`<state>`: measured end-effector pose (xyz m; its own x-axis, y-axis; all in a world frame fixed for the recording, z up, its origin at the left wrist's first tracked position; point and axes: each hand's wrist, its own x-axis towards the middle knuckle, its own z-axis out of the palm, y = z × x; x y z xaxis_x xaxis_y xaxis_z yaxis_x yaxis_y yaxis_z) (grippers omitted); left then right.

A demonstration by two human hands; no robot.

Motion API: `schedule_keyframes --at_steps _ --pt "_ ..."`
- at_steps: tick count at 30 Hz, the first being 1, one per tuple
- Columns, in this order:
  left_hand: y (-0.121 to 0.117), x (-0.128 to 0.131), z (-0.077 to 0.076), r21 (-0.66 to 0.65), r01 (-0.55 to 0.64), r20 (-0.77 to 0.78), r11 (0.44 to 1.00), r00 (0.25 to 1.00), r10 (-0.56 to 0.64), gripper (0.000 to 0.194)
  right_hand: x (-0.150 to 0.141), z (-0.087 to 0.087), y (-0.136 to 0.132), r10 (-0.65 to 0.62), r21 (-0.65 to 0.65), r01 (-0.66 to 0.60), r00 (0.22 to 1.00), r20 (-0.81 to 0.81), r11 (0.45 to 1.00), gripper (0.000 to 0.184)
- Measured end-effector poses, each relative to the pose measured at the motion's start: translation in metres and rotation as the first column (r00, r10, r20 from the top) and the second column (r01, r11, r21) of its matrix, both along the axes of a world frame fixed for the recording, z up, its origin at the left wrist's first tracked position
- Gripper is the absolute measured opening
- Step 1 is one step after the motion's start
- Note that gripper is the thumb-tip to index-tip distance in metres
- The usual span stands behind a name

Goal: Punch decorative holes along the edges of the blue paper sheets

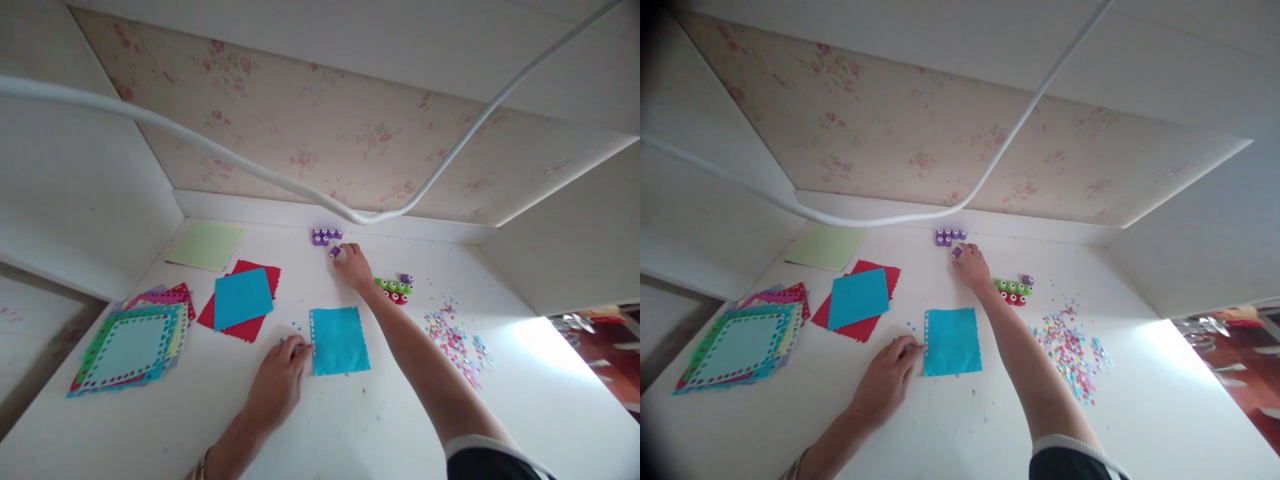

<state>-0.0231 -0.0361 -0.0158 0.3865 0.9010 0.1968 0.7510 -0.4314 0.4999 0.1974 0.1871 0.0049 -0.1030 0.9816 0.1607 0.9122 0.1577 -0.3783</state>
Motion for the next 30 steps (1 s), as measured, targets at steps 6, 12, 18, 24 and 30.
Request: schedule_keyframes --at_steps 6,12,18,24,30 --pt "0.0 0.001 0.002 0.013 -0.011 0.017 1.0 1.0 0.01 0.036 -0.012 0.003 0.013 0.03 -0.062 -0.035 0.996 -0.085 0.997 0.035" --pt "0.0 0.0 0.005 -0.01 -0.038 0.132 0.999 0.99 0.039 0.035 -0.022 0.017 -0.018 -0.036 -0.064 0.019 0.959 -0.28 0.998 0.037" --pt "0.01 0.0 0.026 -0.099 -0.171 0.416 0.98 0.888 0.196 0.025 -0.037 0.028 -0.119 -0.248 -0.328 -0.256 0.301 -0.921 0.909 0.04" --pt "0.02 -0.009 0.049 -0.2 -0.199 0.532 0.959 0.8 0.277 0.023 -0.041 0.022 -0.179 -0.472 -0.393 -0.451 -0.071 -0.879 0.801 0.029" --pt "0.019 -0.024 0.052 -0.223 -0.194 0.511 0.955 0.811 0.284 0.024 -0.033 0.023 -0.177 -0.269 -0.355 -0.51 0.237 -0.934 0.784 0.023"
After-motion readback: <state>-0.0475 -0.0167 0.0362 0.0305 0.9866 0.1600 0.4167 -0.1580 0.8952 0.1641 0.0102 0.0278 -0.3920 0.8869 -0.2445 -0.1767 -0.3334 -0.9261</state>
